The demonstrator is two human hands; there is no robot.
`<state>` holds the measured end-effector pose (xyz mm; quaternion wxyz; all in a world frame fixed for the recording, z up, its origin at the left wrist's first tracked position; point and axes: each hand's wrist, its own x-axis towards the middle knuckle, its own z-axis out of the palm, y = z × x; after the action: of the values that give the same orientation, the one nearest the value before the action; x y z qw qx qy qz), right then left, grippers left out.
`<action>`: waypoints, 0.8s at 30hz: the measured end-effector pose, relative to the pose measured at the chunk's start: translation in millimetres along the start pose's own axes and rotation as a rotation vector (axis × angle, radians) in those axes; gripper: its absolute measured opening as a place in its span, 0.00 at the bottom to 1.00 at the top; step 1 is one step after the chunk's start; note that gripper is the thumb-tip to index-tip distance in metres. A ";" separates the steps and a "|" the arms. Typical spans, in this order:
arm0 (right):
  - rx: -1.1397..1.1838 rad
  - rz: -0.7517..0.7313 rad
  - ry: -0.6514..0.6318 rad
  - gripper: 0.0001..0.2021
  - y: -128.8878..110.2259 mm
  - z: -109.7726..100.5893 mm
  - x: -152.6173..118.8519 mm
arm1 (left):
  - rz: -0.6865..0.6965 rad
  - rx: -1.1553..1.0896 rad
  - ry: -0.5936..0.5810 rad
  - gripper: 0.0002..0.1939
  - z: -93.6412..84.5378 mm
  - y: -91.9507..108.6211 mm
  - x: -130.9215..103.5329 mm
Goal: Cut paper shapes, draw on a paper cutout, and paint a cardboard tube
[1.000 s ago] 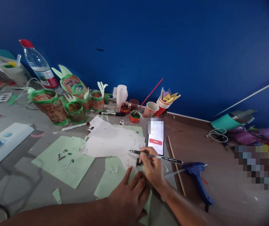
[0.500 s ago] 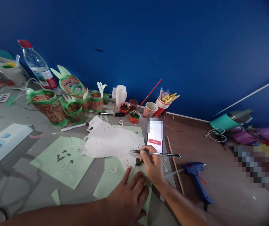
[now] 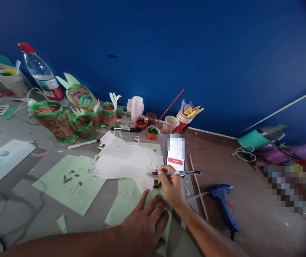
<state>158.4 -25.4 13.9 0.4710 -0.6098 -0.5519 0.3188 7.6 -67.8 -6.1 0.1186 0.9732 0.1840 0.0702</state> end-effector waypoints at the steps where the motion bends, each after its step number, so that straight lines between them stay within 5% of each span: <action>1: 0.000 -0.004 -0.003 0.07 -0.2 0.1 0.0 | -0.003 0.000 0.001 0.31 0.3 -0.1 0.1; 24: -0.063 -0.011 -0.030 0.07 1.0 0.1 0.0 | -0.030 -0.028 -0.037 0.32 -0.2 1.0 1.4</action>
<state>158.6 -25.2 13.0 0.4452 -0.6164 -0.5720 0.3078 9.2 -68.1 -5.5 0.1368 0.9697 0.1955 0.0530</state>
